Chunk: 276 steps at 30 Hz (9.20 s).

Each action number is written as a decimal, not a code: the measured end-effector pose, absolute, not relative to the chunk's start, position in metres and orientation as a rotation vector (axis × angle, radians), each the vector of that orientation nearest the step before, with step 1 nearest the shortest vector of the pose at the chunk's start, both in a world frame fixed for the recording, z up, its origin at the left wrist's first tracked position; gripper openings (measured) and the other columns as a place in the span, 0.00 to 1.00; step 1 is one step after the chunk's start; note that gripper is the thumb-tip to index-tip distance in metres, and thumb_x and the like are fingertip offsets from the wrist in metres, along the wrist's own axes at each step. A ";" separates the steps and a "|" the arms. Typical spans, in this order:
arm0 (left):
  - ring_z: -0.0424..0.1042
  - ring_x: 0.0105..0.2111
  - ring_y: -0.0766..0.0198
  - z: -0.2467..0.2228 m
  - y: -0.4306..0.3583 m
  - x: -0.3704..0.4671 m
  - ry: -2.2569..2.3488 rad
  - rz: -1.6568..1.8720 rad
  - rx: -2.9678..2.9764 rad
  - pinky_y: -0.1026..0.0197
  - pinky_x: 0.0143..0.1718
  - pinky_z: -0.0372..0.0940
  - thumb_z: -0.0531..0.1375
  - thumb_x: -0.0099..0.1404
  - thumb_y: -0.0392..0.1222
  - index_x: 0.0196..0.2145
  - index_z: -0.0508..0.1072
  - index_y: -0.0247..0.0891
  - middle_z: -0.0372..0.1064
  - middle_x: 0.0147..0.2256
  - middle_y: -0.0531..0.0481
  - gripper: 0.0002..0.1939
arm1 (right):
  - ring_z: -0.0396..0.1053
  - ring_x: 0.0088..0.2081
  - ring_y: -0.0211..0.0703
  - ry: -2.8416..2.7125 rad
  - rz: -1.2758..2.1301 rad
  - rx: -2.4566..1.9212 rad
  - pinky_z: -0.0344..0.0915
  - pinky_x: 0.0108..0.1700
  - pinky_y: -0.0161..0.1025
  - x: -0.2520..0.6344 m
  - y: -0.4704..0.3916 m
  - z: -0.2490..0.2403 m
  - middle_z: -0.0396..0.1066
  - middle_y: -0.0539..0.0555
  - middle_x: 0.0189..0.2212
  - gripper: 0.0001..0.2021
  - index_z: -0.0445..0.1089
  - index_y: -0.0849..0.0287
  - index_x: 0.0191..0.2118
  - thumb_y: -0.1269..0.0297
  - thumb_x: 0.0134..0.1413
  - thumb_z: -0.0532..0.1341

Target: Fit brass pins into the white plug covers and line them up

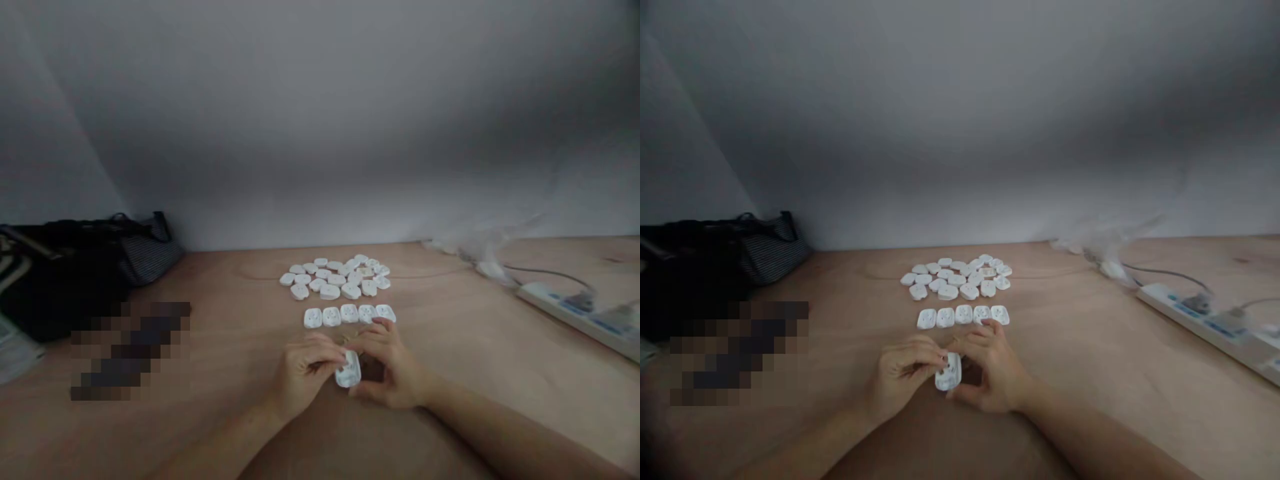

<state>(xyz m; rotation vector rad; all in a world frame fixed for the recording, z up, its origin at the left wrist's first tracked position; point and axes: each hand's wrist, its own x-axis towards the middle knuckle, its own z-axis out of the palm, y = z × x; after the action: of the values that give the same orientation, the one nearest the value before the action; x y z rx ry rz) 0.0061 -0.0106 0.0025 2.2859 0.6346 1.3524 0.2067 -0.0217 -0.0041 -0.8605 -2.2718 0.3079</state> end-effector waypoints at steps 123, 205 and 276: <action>0.69 0.48 0.51 -0.008 0.062 -0.075 1.281 0.860 2.123 0.49 0.52 0.61 0.62 0.54 0.47 0.48 0.69 0.38 0.70 0.48 0.45 0.24 | 0.65 0.40 0.48 -2.240 0.271 -1.152 0.50 0.45 0.46 0.212 -0.030 -0.001 0.74 0.52 0.35 0.16 0.67 0.51 0.46 0.59 0.50 0.62; 0.67 0.27 0.66 0.004 -0.005 -0.005 1.210 1.080 2.366 0.66 0.27 0.62 0.56 0.63 0.43 0.34 0.67 0.37 0.66 0.27 0.52 0.06 | 0.64 0.40 0.48 -2.241 0.084 -1.066 0.51 0.43 0.45 0.197 -0.023 0.000 0.73 0.53 0.41 0.24 0.70 0.52 0.44 0.46 0.40 0.65; 0.66 0.29 0.64 0.009 -0.013 0.000 0.941 1.246 2.568 0.61 0.32 0.63 0.61 0.61 0.45 0.30 0.78 0.40 0.67 0.25 0.50 0.09 | 0.67 0.39 0.50 -2.071 0.247 -0.971 0.56 0.43 0.47 0.192 -0.023 -0.008 0.72 0.53 0.36 0.37 0.60 0.56 0.50 0.52 0.31 0.71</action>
<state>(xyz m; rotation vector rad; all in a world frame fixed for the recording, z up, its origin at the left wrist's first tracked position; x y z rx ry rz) -0.0002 -0.0127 0.0086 2.5679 0.9409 1.2459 0.1919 -0.0233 -0.0077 -0.9713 -2.0710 0.2473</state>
